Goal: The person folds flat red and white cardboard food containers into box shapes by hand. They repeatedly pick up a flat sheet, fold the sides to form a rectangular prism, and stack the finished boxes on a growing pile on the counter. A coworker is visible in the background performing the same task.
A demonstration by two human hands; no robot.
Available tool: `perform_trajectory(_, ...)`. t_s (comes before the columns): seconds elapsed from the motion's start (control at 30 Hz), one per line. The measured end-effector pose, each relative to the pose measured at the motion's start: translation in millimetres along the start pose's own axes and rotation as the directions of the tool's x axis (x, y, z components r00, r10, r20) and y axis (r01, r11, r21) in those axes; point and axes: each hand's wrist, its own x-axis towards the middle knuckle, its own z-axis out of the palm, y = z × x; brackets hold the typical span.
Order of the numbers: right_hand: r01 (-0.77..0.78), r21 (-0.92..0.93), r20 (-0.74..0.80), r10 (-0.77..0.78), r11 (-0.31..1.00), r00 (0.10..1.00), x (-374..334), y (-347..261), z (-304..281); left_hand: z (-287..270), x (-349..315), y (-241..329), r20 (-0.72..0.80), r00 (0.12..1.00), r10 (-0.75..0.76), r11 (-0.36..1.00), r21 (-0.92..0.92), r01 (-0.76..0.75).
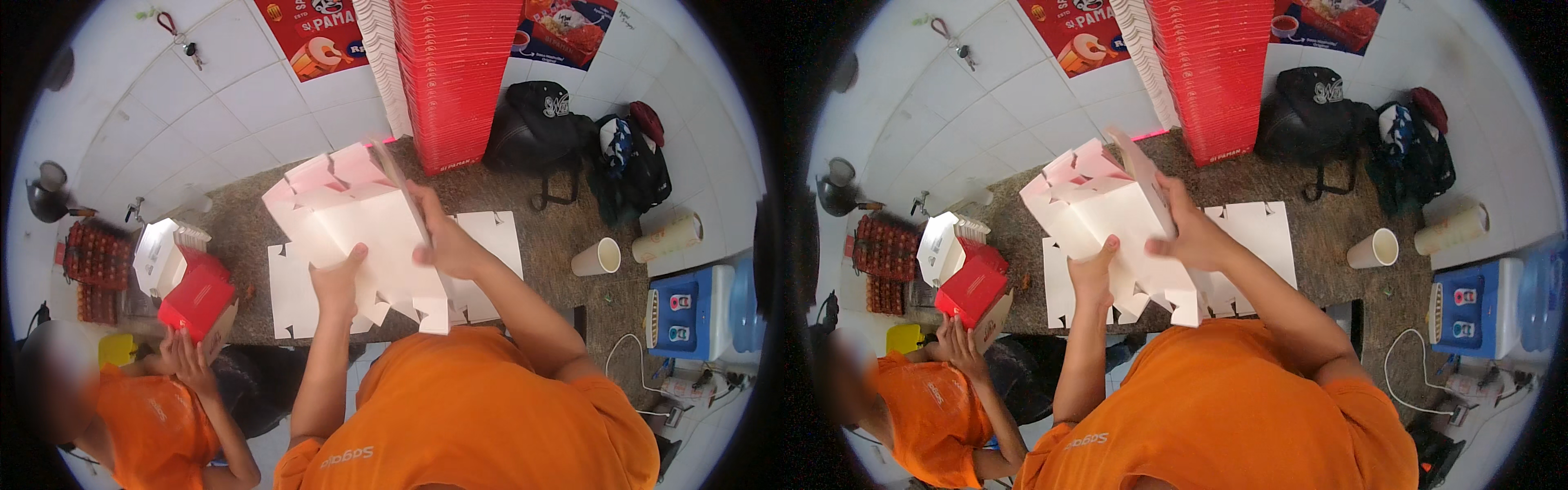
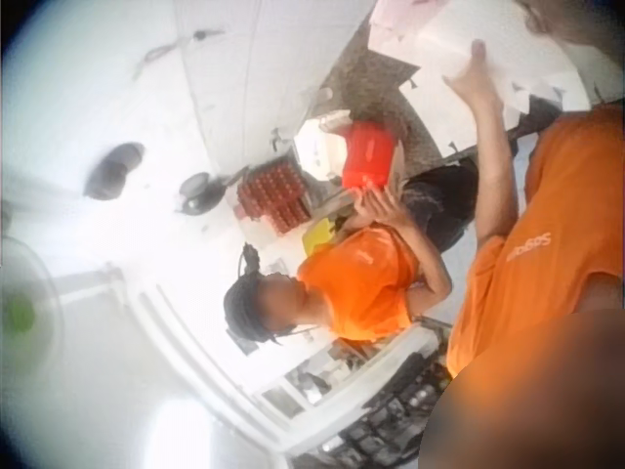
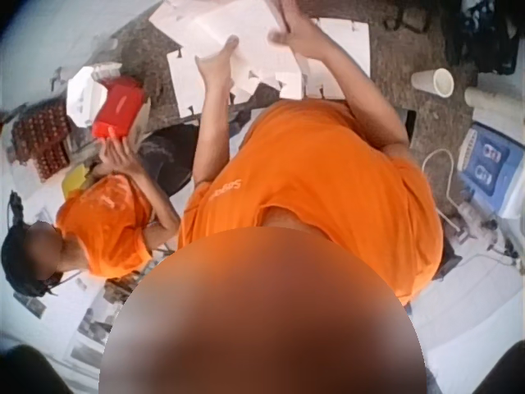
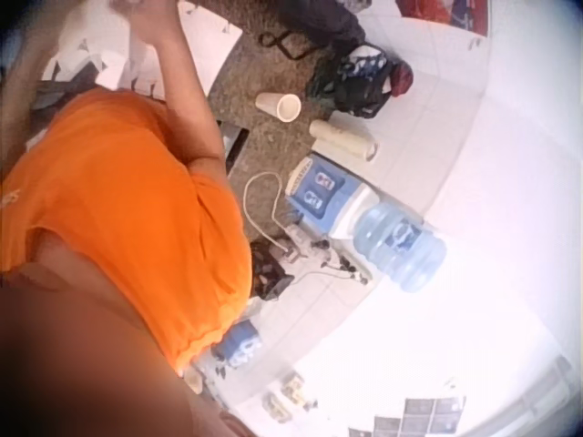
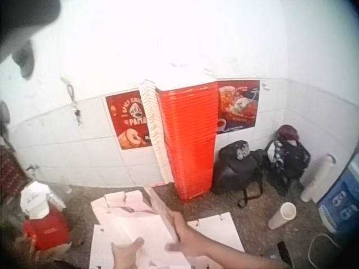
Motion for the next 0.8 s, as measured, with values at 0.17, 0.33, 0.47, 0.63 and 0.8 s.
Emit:
perform_trajectory(0.17, -0.054, -0.17, -0.159, 0.027, 0.984, 0.987, 3.1, -11.4, -2.7, 26.9, -11.6, 2.1, -0.12, 0.982, 0.146, 0.989, 0.04, -0.142)
perform_trajectory(0.33, -0.099, -0.53, -0.522, -0.232, 0.842, 0.821, 18.9, 35.1, -2.0, 59.5, -73.7, -4.9, 0.21, 0.865, 0.455, 0.747, 0.438, -0.5)
perform_trajectory(0.47, -0.106, -0.446, -0.665, -0.25, 0.889, 0.703, 12.8, 25.8, 41.3, 59.9, -58.1, -27.0, 0.077, 0.801, 0.594, 0.747, 0.316, -0.585)
perform_trajectory(0.63, 0.267, -0.269, -0.375, -0.356, 0.925, 0.856, -20.7, -4.8, 94.7, 12.8, -8.4, -16.6, -0.188, 0.916, 0.353, 0.935, 0.041, -0.352)
perform_trajectory(0.8, 0.093, -0.317, -0.231, -0.172, 0.944, 0.957, -18.2, -8.6, 89.8, -59.4, 39.8, -53.8, -0.307, 0.952, 0.0, 0.997, 0.073, 0.024)
